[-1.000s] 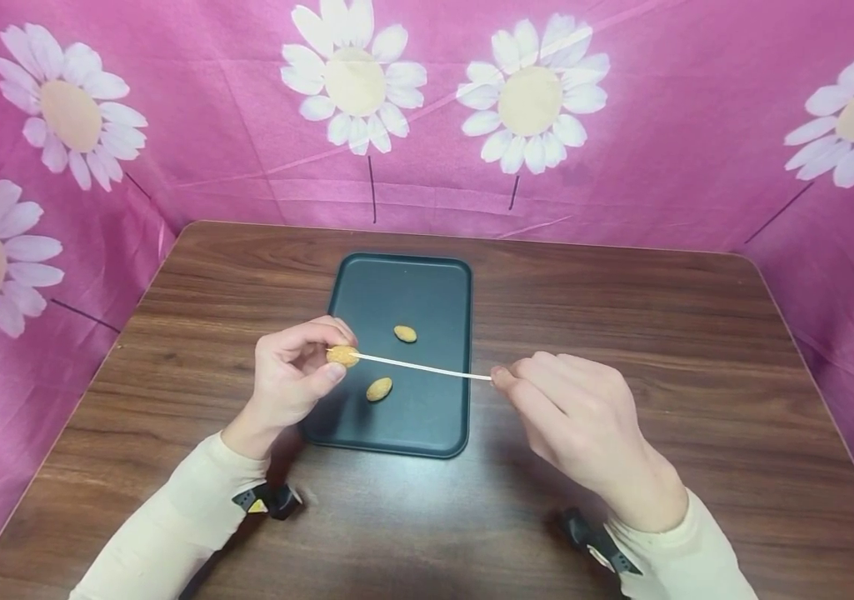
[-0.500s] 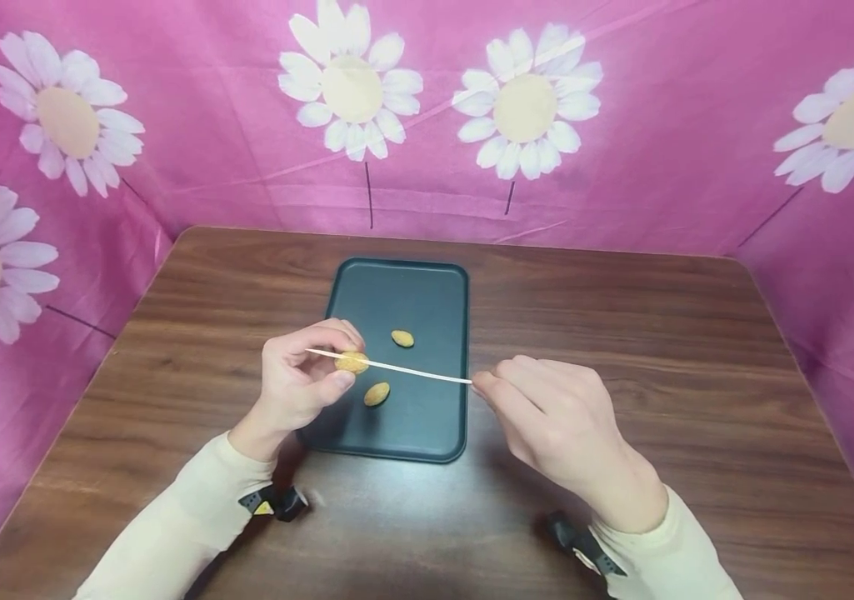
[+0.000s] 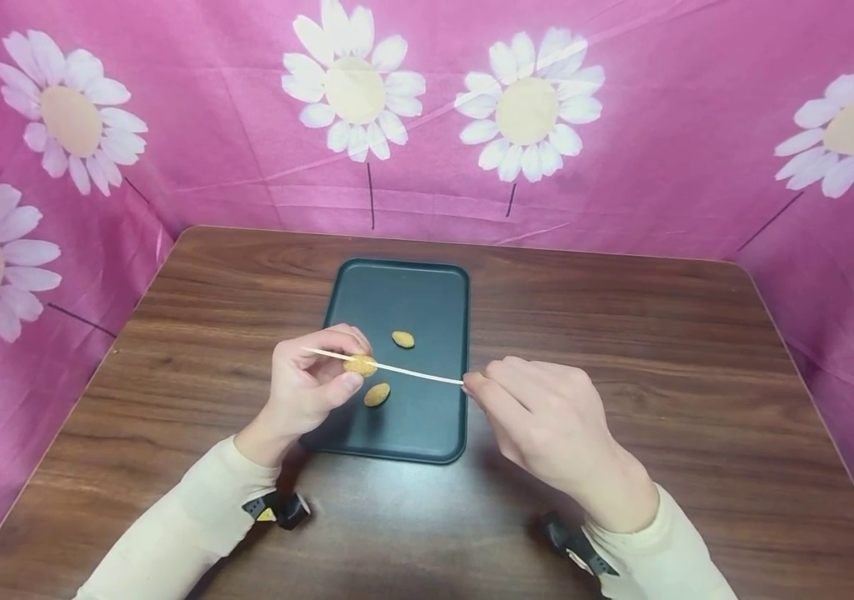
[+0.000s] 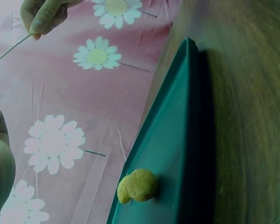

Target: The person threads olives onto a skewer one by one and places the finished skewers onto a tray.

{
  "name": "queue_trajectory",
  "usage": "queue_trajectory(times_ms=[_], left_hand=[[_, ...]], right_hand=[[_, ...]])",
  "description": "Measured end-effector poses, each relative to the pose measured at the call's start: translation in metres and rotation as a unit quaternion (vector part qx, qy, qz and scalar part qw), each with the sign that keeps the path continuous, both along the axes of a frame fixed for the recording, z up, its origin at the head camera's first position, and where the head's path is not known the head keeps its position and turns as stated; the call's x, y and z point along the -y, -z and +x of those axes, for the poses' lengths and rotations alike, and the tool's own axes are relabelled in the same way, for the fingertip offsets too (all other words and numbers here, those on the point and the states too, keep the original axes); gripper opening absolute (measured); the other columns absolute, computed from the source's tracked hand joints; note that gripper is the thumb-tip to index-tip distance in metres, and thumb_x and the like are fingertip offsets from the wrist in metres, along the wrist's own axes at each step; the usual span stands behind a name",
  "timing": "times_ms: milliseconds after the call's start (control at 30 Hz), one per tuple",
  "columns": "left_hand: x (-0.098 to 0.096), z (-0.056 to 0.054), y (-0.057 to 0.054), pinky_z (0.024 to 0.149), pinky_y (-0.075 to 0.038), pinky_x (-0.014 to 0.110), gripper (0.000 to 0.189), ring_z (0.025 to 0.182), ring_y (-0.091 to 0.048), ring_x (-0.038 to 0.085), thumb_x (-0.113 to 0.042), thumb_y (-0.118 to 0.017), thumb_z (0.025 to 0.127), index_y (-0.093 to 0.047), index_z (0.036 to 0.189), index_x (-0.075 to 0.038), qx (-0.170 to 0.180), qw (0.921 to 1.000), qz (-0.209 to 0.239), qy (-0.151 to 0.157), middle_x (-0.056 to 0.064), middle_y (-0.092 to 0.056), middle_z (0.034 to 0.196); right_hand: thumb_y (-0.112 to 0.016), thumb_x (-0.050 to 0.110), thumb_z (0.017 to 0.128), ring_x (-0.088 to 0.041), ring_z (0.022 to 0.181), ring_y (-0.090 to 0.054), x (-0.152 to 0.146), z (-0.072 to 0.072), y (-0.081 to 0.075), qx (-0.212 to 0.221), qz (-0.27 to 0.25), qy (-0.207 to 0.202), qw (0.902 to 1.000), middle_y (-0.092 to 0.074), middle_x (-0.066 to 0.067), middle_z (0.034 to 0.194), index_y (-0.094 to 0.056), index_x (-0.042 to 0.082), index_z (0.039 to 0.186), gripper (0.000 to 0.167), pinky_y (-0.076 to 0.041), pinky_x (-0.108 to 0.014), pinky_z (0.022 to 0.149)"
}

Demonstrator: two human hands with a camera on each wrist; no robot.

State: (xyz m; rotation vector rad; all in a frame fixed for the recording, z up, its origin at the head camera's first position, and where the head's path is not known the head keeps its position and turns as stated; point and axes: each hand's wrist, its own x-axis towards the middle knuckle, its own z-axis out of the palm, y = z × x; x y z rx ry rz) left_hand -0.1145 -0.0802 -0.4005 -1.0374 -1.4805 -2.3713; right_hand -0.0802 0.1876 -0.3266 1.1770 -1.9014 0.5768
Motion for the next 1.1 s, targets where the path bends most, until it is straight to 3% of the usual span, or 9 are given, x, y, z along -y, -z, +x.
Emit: queue_trajectory(times_ms=[67, 233, 400, 567, 733, 800, 933, 1100], left_hand=[[-0.001, 0.001, 0.001, 0.078, -0.057, 0.017, 0.011, 0.090, -0.065, 0.010, 0.002, -0.078, 0.092, -0.076, 0.103, 0.002, 0.013, 0.9999, 0.003, 0.000, -0.003, -0.074, 0.101], [-0.004, 0.004, 0.001, 0.073, -0.055, 0.014, 0.020, 0.085, -0.066, 0.005, -0.003, -0.080, 0.094, -0.081, 0.108, -0.018, 0.071, 0.9974, -0.003, -0.003, -0.005, -0.075, 0.099], [-0.008, 0.010, -0.001, 0.076, -0.058, 0.014, 0.028, 0.087, -0.072, 0.001, 0.002, -0.079, 0.093, -0.081, 0.105, -0.023, 0.154, 0.9880, -0.001, -0.014, -0.008, -0.078, 0.098], [-0.013, 0.016, -0.007, 0.078, -0.058, 0.014, 0.041, 0.085, -0.071, 0.001, 0.013, -0.069, 0.089, -0.080, 0.101, -0.024, 0.206, 0.9779, -0.010, -0.036, -0.010, -0.078, 0.097], [-0.016, 0.019, -0.009, 0.073, -0.058, 0.016, 0.019, 0.078, -0.070, 0.004, -0.006, -0.084, 0.091, -0.080, 0.099, -0.022, 0.242, 0.9692, -0.015, -0.041, -0.007, -0.077, 0.092], [-0.017, 0.019, -0.007, 0.072, -0.058, 0.016, 0.018, 0.076, -0.070, 0.005, -0.004, -0.083, 0.091, -0.079, 0.099, -0.019, 0.252, 0.9665, -0.018, -0.045, -0.007, -0.077, 0.091], [-0.019, 0.020, -0.006, 0.072, -0.059, 0.016, 0.035, 0.076, -0.070, 0.004, 0.017, -0.065, 0.088, -0.078, 0.100, -0.014, 0.260, 0.9635, -0.031, -0.054, -0.009, -0.077, 0.090], [-0.022, 0.021, -0.009, 0.075, -0.060, 0.016, 0.023, 0.080, -0.070, 0.003, 0.017, -0.065, 0.087, -0.076, 0.103, 0.003, 0.264, 0.9621, -0.036, -0.059, -0.009, -0.077, 0.094]], right_hand=[[-0.053, 0.009, 0.111, -0.016, 0.052, -0.045, 0.001, 0.000, -0.001, -0.004, 0.001, 0.004, 1.0000, -0.058, -0.001, 0.069, -0.075, -0.001, 0.089, 0.032, -0.035, -0.026, 0.042], [-0.054, 0.011, 0.112, -0.015, 0.052, -0.044, 0.002, -0.001, -0.003, -0.002, 0.010, 0.013, 0.9999, -0.056, 0.000, 0.069, -0.076, 0.000, 0.091, 0.032, -0.033, -0.026, 0.042], [-0.054, 0.014, 0.113, -0.014, 0.053, -0.043, 0.003, -0.003, -0.003, 0.003, 0.018, 0.020, 0.9996, -0.055, 0.001, 0.069, -0.076, 0.001, 0.092, 0.033, -0.032, -0.025, 0.042], [-0.053, 0.016, 0.113, -0.013, 0.053, -0.042, 0.002, -0.005, -0.001, 0.009, 0.028, 0.026, 0.9992, -0.052, 0.002, 0.068, -0.076, 0.002, 0.092, 0.034, -0.029, -0.024, 0.042], [-0.054, 0.017, 0.113, -0.012, 0.053, -0.044, 0.000, -0.006, 0.003, 0.019, 0.029, 0.026, 0.9991, -0.054, 0.002, 0.069, -0.076, 0.003, 0.092, 0.034, -0.031, -0.024, 0.043], [-0.054, 0.017, 0.113, -0.012, 0.054, -0.044, 0.000, -0.007, 0.004, 0.023, 0.030, 0.024, 0.9990, -0.055, 0.003, 0.070, -0.076, 0.003, 0.093, 0.034, -0.032, -0.024, 0.043], [-0.054, 0.018, 0.113, -0.011, 0.054, -0.044, -0.001, -0.008, 0.007, 0.027, 0.030, 0.023, 0.9989, -0.054, 0.003, 0.070, -0.076, 0.004, 0.093, 0.033, -0.032, -0.024, 0.043], [-0.054, 0.019, 0.113, -0.011, 0.054, -0.045, -0.002, -0.010, 0.010, 0.036, 0.034, 0.029, 0.9984, -0.055, 0.003, 0.070, -0.076, 0.005, 0.094, 0.033, -0.034, -0.025, 0.043]])
